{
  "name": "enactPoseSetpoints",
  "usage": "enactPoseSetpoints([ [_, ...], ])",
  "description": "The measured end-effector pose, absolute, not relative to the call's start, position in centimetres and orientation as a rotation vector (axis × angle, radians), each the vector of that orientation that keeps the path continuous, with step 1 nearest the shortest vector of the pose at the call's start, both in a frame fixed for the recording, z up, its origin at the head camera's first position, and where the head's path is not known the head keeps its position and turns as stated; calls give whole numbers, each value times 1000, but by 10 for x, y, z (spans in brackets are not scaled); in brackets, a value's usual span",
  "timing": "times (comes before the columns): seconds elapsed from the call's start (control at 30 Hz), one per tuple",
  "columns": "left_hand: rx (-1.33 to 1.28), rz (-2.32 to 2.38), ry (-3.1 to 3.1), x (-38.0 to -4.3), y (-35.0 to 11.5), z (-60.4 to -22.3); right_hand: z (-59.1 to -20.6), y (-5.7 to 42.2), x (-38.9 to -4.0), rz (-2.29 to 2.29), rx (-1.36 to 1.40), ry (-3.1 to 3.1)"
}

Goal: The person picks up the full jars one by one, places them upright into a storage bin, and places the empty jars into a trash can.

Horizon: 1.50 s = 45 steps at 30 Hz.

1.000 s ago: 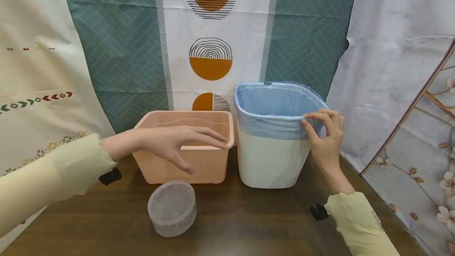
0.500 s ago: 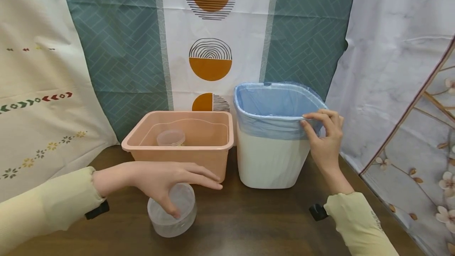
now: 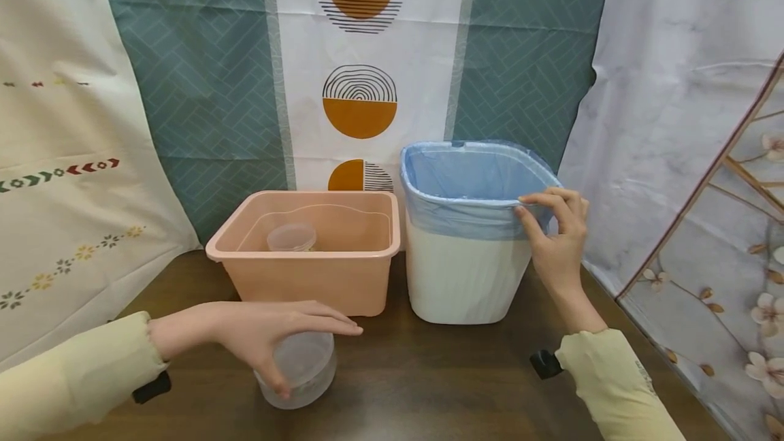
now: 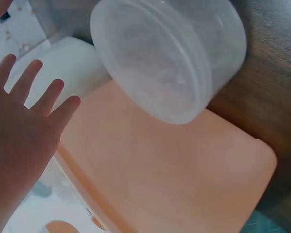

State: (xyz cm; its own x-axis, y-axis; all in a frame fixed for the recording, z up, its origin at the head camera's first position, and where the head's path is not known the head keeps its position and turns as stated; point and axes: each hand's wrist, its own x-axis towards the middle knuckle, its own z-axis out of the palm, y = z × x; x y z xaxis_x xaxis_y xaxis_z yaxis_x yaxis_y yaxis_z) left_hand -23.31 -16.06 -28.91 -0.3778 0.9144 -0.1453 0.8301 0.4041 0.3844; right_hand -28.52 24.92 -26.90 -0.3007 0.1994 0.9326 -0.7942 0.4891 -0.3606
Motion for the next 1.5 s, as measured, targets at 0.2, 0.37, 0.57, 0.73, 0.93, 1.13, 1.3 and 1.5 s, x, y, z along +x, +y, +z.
enactPoseSetpoints([
  [0.2, 1517, 452, 2375, -240, -170, -298, -271, 255, -292, 1062, 527, -1567],
  [0.37, 1486, 500, 2411, -244, -177, -305, -276, 263, -301, 1051, 522, -1573],
  [0.57, 1412, 581, 2465, -243, -185, -312, -277, 263, -301, 1056, 516, -1578],
  [0.73, 1371, 637, 2504, -240, -191, -318, -272, 256, -291, 1065, 519, -1579],
  [0.93, 1323, 664, 2522, -239, -194, -324, -268, 252, -285, 1072, 528, -1582],
  [1.13, 1235, 636, 2510, -238, -199, -329, -266, 247, -280, 1068, 543, -1571],
  [1.3, 1230, 620, 2495, -240, -201, -334, -264, 245, -280, 1069, 543, -1569],
  [1.5, 1225, 591, 2503, -243, -203, -340, -264, 244, -280, 1072, 538, -1576],
])
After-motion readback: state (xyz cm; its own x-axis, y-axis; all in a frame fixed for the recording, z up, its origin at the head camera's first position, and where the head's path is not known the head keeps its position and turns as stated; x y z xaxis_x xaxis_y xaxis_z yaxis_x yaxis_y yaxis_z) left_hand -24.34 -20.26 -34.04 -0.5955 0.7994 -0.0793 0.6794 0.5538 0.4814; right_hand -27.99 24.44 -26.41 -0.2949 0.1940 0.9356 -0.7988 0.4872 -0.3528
